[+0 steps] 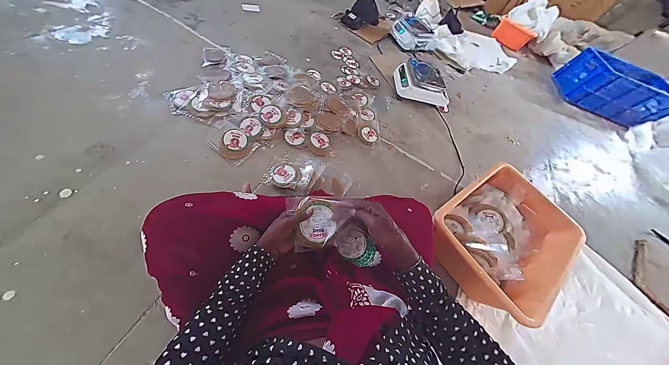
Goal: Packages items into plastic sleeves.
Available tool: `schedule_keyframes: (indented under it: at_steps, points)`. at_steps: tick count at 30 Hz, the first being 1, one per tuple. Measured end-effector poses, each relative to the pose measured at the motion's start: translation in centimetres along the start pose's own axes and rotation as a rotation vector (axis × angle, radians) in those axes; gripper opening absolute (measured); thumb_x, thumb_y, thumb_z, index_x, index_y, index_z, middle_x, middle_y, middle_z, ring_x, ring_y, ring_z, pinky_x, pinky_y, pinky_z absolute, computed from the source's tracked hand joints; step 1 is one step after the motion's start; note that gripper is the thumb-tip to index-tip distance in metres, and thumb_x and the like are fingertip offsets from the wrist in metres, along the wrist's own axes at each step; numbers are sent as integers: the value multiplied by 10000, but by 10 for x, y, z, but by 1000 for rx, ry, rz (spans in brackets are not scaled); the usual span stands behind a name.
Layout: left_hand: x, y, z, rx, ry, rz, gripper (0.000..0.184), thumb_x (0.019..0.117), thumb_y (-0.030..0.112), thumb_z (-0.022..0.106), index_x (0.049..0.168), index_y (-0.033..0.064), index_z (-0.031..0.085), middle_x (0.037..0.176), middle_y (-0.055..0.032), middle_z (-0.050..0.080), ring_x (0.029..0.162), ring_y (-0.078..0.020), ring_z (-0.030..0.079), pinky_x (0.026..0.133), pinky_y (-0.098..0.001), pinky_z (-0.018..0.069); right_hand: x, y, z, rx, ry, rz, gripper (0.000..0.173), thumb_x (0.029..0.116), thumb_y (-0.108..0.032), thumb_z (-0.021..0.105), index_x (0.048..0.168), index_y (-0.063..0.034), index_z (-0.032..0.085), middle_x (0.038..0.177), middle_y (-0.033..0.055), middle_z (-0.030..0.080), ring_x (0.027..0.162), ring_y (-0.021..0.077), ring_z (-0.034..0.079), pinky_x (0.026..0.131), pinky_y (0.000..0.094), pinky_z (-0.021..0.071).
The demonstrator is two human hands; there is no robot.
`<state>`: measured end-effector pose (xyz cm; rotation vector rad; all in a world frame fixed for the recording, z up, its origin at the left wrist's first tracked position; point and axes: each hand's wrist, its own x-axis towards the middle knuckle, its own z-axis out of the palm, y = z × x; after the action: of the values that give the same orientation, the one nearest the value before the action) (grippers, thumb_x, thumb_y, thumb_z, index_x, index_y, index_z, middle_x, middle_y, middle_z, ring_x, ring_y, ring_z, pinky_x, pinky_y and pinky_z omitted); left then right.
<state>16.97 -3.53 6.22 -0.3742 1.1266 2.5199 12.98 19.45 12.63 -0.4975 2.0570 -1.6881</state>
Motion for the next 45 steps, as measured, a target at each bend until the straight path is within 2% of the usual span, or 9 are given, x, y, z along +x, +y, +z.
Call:
schedule_keyframes:
  at_steps: [2,7,11,14,22,27,33,39,45]
  points:
    - [-1,-1,-3,27,-9,0,226,1056,105,466,1221,13,590,1015,-107,735,928,-191,728,857,-384,613,-2,-2,6,123,137,21,407,1093,-191,334,1173,10,679,970,61,756,854,111,711,814,303,599]
    - [1,-6,0,207,-13,22,292,1044,182,430,1268,57,568,1046,-48,731,940,-150,719,838,-368,619,-11,4,5,-188,228,-29,163,990,-98,650,1072,5,746,962,81,752,855,107,711,839,319,596]
    - [9,-5,-13,236,-186,-54,398,1081,402,341,1220,185,644,1016,-49,752,874,-209,744,731,-393,639,-37,-24,-41,-336,520,-155,108,983,-88,666,1011,-8,733,892,75,731,776,126,688,741,343,592]
    - [13,-5,-17,170,-208,-67,499,1094,408,247,1193,175,677,1028,-73,759,888,-225,752,746,-396,642,-71,-41,-103,-623,734,-241,143,990,-98,643,1054,-62,766,1000,47,758,884,123,716,831,376,602]
    - [16,-7,-12,147,-106,-67,527,1109,365,194,1195,114,649,1000,-92,753,844,-230,752,740,-395,642,-139,14,-220,-984,1011,145,206,1029,-140,577,1102,-73,758,1059,130,756,1014,312,713,929,591,513]
    - [14,-5,-11,174,-95,-79,463,1105,333,228,1270,73,573,1012,-96,733,860,-232,735,774,-403,628,-142,49,-212,-918,920,390,207,1012,-113,614,1149,-7,728,1095,229,724,1040,418,690,934,658,505]
    - [16,-3,-14,116,-117,-96,432,1107,310,274,1305,40,548,1041,-122,721,871,-250,733,788,-420,624,-94,33,-198,-784,1019,170,271,1018,-200,621,1198,-12,698,1144,233,705,1064,378,675,958,619,488]
    - [17,2,-10,34,-107,-156,431,1119,306,259,1309,20,519,1032,-128,717,841,-241,733,720,-379,626,49,51,-122,-546,490,-81,215,981,-112,665,1136,34,699,1072,169,726,950,248,709,892,474,579]
    - [22,-1,-12,29,-63,-131,381,1109,274,335,1313,13,522,972,-143,712,771,-232,721,680,-372,619,174,78,-30,-368,157,279,368,981,-149,698,1299,21,623,1185,208,696,1013,310,707,881,499,576]
